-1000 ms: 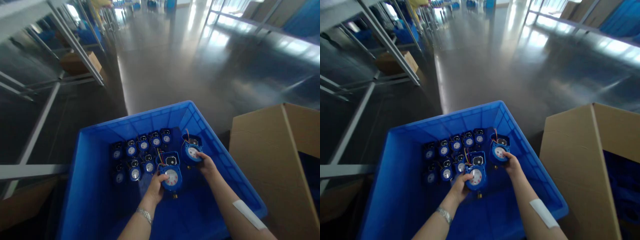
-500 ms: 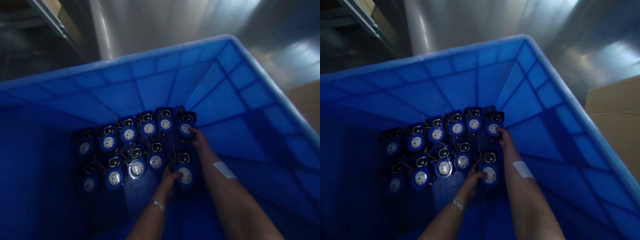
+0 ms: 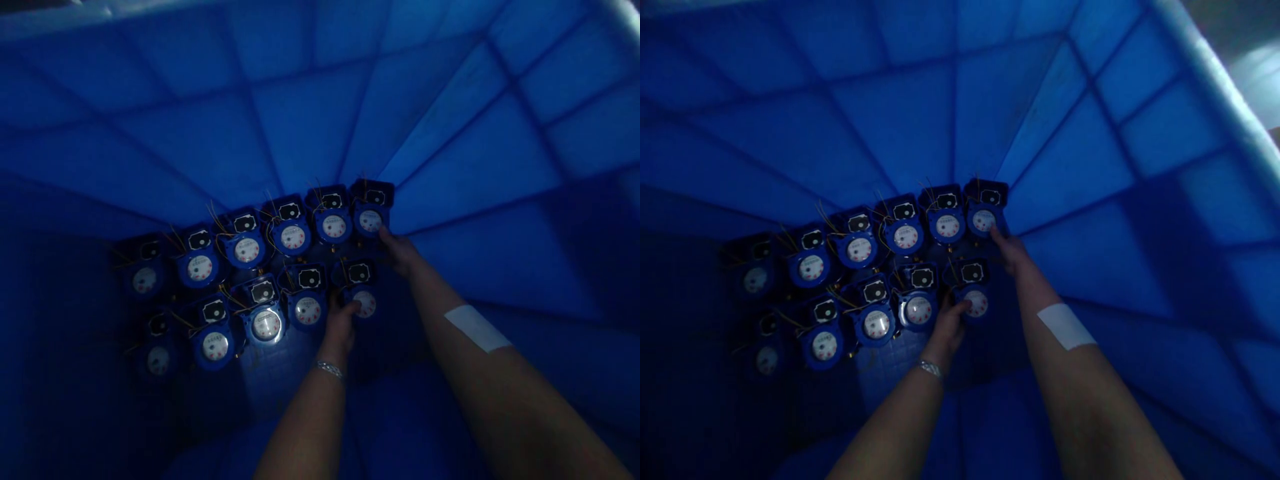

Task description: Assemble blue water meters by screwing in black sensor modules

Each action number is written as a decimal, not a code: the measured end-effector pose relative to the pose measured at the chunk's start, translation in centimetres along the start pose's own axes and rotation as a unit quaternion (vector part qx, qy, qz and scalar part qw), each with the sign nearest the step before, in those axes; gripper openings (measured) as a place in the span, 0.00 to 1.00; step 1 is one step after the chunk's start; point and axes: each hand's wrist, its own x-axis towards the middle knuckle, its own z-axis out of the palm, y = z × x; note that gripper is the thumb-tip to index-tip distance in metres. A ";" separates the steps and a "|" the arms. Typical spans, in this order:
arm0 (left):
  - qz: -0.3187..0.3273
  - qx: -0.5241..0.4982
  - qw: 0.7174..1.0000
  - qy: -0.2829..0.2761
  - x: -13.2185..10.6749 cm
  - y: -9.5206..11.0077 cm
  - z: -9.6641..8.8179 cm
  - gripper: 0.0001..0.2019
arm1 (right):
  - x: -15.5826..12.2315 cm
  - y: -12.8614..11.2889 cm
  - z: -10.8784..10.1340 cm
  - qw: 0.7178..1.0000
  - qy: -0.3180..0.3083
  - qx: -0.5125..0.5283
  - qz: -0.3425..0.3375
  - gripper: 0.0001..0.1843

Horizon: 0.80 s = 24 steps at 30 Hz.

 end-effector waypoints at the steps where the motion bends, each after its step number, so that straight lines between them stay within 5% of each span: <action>1: 0.007 0.002 1.000 0.007 0.3 0.2 0.5 0.29 | -1.1 0.9 -0.6 0.999 -0.018 -0.020 0.027 0.21; 7: -0.014 0.090 0.994 0.067 -1.3 0.3 1.8 0.28 | -5.9 5.2 -0.6 0.985 -0.108 -0.088 0.104 0.23; 11: -0.112 0.189 0.974 0.058 -6.6 -1.4 -0.5 0.19 | -6.7 5.1 1.2 0.981 -0.097 -0.135 0.101 0.18; 14: -0.170 0.242 0.955 0.024 -11.5 -1.3 -2.6 0.11 | -8.2 4.6 2.0 0.979 -0.031 -0.190 0.069 0.18; 19: -0.131 0.241 0.961 -0.030 -19.4 3.0 -3.7 0.12 | -15.3 2.7 2.1 0.957 0.045 -0.288 -0.004 0.17; 24: -0.042 0.229 0.970 -0.073 -27.3 9.2 -2.7 0.12 | -28.5 0.3 -0.1 0.926 0.014 -0.366 -0.092 0.28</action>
